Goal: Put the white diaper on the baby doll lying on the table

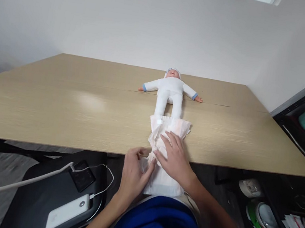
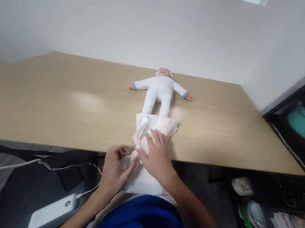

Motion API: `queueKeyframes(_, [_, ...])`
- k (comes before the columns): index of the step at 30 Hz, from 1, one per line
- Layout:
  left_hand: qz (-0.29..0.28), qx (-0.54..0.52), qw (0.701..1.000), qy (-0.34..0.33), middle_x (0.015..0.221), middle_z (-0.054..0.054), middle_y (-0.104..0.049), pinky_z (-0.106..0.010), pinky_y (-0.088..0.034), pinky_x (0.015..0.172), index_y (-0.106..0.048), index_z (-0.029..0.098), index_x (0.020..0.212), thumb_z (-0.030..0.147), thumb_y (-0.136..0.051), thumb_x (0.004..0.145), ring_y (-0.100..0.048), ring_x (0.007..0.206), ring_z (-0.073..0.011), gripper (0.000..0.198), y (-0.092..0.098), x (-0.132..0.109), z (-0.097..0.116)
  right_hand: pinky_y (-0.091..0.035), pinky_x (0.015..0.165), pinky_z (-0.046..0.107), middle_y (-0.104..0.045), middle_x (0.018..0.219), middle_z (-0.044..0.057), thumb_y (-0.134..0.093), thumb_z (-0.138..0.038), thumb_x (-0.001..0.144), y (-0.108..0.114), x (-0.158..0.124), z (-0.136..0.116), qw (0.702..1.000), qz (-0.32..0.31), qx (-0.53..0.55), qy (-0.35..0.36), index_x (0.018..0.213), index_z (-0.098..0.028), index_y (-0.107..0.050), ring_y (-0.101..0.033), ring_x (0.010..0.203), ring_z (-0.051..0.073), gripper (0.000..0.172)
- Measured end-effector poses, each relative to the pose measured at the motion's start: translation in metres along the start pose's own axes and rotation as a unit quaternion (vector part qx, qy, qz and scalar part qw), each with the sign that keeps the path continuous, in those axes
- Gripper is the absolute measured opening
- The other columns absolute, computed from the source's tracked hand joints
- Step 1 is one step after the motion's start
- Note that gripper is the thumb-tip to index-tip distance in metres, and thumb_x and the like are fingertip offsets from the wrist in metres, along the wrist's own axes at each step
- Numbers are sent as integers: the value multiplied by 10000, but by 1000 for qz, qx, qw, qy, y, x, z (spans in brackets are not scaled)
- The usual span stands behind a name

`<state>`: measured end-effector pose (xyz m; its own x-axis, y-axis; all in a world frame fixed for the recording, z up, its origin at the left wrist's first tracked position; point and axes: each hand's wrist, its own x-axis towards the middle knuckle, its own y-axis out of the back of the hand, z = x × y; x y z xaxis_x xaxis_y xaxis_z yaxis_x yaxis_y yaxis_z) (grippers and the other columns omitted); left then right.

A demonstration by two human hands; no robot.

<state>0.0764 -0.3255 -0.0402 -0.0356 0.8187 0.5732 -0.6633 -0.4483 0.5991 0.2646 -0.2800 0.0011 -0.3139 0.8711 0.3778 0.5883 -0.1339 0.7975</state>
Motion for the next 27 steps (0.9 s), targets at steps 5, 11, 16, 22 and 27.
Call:
queueKeyframes(5, [-38,85,986,-139,1425,-198,-626,-551,-497,1130,-577,182,1420,269,-649,1068,-577,1331,-381,370,-8,81,0,-311,1391,606,-521,1731,194,-643,-343,1075,-27,16,6,998,-43,-33,-24,1602,-126,-602,-429,1644,368,571])
queueKeyframes(11, [-173,190,956,-139,1477,-236,-618,-545,-490,1038,-652,131,1376,110,-637,943,-554,1299,-427,434,-47,150,-5,-345,1374,573,-558,1702,201,-583,-466,1126,-33,8,2,996,-47,-59,-40,1556,-112,-642,-456,1627,369,560])
queueKeyframes(16, [-136,185,969,-91,1255,-177,-726,-525,-481,995,-703,184,1168,119,-617,928,-625,1177,-395,264,-50,163,-7,-343,1371,563,-560,1708,173,-565,-472,1138,-31,7,-1,997,-44,-58,-41,1510,-148,-684,-447,1635,360,507])
queueKeyframes(22, [-73,-8,994,79,1218,-106,-770,-387,-532,897,-652,207,1184,250,-565,1029,-685,906,-243,183,-27,167,-47,-312,1380,551,-519,1746,158,-570,-461,1134,-32,3,-4,997,-36,-46,-50,1608,-174,-605,-427,1647,340,555])
queueKeyframes(27, [-73,34,988,130,1248,-135,-757,-419,-540,900,-646,185,1293,351,-610,1027,-682,879,-256,315,-7,157,-80,-334,1369,550,-532,1732,160,-611,-445,1112,-33,-1,-9,998,-34,-24,-56,1587,-174,-626,-440,1632,341,547])
